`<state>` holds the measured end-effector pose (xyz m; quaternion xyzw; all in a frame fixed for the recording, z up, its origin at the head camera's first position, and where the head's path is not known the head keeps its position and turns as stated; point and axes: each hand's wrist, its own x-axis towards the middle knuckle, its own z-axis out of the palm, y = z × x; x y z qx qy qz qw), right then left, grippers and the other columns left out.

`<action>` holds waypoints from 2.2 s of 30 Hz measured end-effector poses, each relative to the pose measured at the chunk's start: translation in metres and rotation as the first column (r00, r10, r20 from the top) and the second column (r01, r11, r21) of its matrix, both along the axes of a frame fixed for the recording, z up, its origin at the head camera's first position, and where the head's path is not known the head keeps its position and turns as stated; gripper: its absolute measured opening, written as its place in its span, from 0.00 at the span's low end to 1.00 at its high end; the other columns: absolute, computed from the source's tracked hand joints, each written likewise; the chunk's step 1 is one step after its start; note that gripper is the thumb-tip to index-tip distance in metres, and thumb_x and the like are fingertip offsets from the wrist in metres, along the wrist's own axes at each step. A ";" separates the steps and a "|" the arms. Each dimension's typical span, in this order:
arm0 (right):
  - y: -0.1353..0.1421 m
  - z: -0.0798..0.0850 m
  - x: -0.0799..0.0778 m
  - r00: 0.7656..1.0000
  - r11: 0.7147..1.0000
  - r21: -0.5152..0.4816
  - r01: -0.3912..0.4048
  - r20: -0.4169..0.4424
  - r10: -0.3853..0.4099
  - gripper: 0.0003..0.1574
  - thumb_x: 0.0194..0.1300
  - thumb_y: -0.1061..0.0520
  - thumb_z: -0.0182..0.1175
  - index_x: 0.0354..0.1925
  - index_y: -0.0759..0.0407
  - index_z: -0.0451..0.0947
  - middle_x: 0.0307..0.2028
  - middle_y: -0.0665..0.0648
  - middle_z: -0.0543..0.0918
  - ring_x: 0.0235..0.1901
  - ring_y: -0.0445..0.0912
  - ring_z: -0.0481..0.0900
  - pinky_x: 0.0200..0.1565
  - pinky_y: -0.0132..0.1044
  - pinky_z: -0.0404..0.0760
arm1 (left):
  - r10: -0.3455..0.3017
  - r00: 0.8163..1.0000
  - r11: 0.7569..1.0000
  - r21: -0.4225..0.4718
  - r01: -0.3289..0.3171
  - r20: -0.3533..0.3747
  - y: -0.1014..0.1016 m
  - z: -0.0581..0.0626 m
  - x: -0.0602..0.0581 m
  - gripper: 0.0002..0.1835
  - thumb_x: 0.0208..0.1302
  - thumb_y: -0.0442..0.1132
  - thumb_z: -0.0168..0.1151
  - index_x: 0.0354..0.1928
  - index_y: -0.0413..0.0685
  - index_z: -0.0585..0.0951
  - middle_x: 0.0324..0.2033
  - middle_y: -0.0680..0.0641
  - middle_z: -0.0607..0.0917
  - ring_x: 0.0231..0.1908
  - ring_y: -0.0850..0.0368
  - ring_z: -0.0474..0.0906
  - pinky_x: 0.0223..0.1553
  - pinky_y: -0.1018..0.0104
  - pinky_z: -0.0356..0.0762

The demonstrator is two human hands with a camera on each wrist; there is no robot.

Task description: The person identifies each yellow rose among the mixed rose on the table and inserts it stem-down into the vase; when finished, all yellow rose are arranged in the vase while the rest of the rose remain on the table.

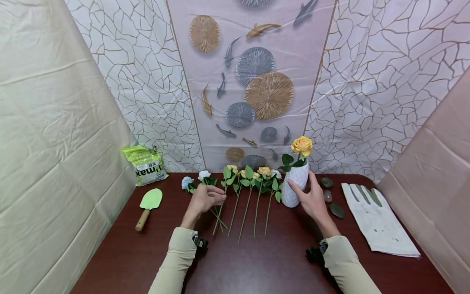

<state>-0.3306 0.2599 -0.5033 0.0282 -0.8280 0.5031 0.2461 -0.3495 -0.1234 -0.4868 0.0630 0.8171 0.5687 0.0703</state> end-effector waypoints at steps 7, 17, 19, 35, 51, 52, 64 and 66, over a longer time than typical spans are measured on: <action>-0.004 0.010 0.007 1.000 1.000 -0.002 0.012 0.009 -0.012 0.42 0.66 0.43 0.67 0.72 0.47 0.62 0.60 0.56 0.76 0.58 0.46 0.74 0.56 0.35 0.69 | 0.008 0.999 0.984 0.181 0.000 -0.044 0.011 -0.002 -0.002 0.15 0.63 0.38 0.71 0.51 0.41 0.86 0.41 0.43 0.91 0.43 0.44 0.89 0.50 0.47 0.85; -0.017 0.029 0.023 1.000 1.000 -0.007 -0.014 -0.005 0.014 0.40 0.67 0.46 0.67 0.71 0.50 0.63 0.59 0.58 0.77 0.58 0.49 0.75 0.55 0.37 0.71 | 0.075 0.993 0.929 0.367 -0.037 -0.091 0.031 0.017 -0.010 0.12 0.65 0.34 0.69 0.49 0.45 0.86 0.44 0.40 0.90 0.47 0.41 0.87 0.47 0.58 0.87; -0.016 0.029 0.022 1.000 1.000 -0.008 -0.010 -0.006 0.010 0.41 0.67 0.46 0.67 0.72 0.49 0.63 0.59 0.58 0.77 0.59 0.48 0.75 0.55 0.36 0.71 | 0.081 0.991 0.918 0.394 -0.032 -0.109 0.038 0.024 -0.013 0.12 0.65 0.34 0.69 0.50 0.45 0.85 0.44 0.39 0.90 0.48 0.41 0.87 0.46 0.60 0.87; -0.015 0.029 0.023 0.999 0.999 -0.023 -0.041 0.001 0.041 0.40 0.67 0.45 0.67 0.71 0.48 0.63 0.60 0.56 0.76 0.59 0.49 0.74 0.57 0.42 0.70 | 0.192 0.921 0.793 0.606 0.057 -0.338 0.110 0.084 -0.018 0.14 0.66 0.34 0.67 0.51 0.36 0.80 0.46 0.34 0.88 0.48 0.38 0.86 0.49 0.57 0.86; -0.014 0.029 0.024 0.999 0.999 -0.029 -0.042 -0.003 0.042 0.41 0.67 0.46 0.67 0.72 0.47 0.62 0.61 0.57 0.75 0.61 0.50 0.73 0.60 0.49 0.69 | 0.336 0.845 0.676 0.731 0.091 -0.416 0.167 0.119 -0.024 0.14 0.68 0.36 0.66 0.49 0.34 0.78 0.46 0.33 0.87 0.48 0.39 0.85 0.50 0.58 0.86; -0.014 0.029 0.024 0.999 0.999 -0.031 -0.043 -0.002 0.043 0.41 0.67 0.46 0.67 0.72 0.47 0.62 0.61 0.57 0.75 0.61 0.50 0.73 0.60 0.50 0.69 | 0.326 0.847 0.685 0.723 0.095 -0.420 0.170 0.119 -0.024 0.14 0.68 0.36 0.66 0.49 0.35 0.78 0.46 0.34 0.87 0.48 0.41 0.86 0.50 0.58 0.86; -0.015 0.029 0.023 0.999 0.999 -0.032 -0.042 -0.001 0.042 0.40 0.67 0.46 0.67 0.72 0.47 0.62 0.60 0.56 0.76 0.59 0.48 0.73 0.58 0.45 0.69 | 0.249 0.852 0.784 0.613 0.102 -0.460 0.202 0.109 -0.023 0.10 0.70 0.37 0.64 0.50 0.43 0.79 0.44 0.44 0.89 0.46 0.53 0.87 0.49 0.57 0.87; -0.014 0.028 0.023 0.999 0.999 -0.032 -0.043 -0.001 0.043 0.40 0.67 0.46 0.67 0.72 0.47 0.62 0.60 0.56 0.75 0.59 0.48 0.73 0.59 0.45 0.69 | 0.243 0.852 0.820 0.568 0.076 -0.464 0.204 0.106 -0.023 0.10 0.69 0.39 0.65 0.49 0.45 0.80 0.43 0.47 0.89 0.44 0.56 0.87 0.47 0.59 0.87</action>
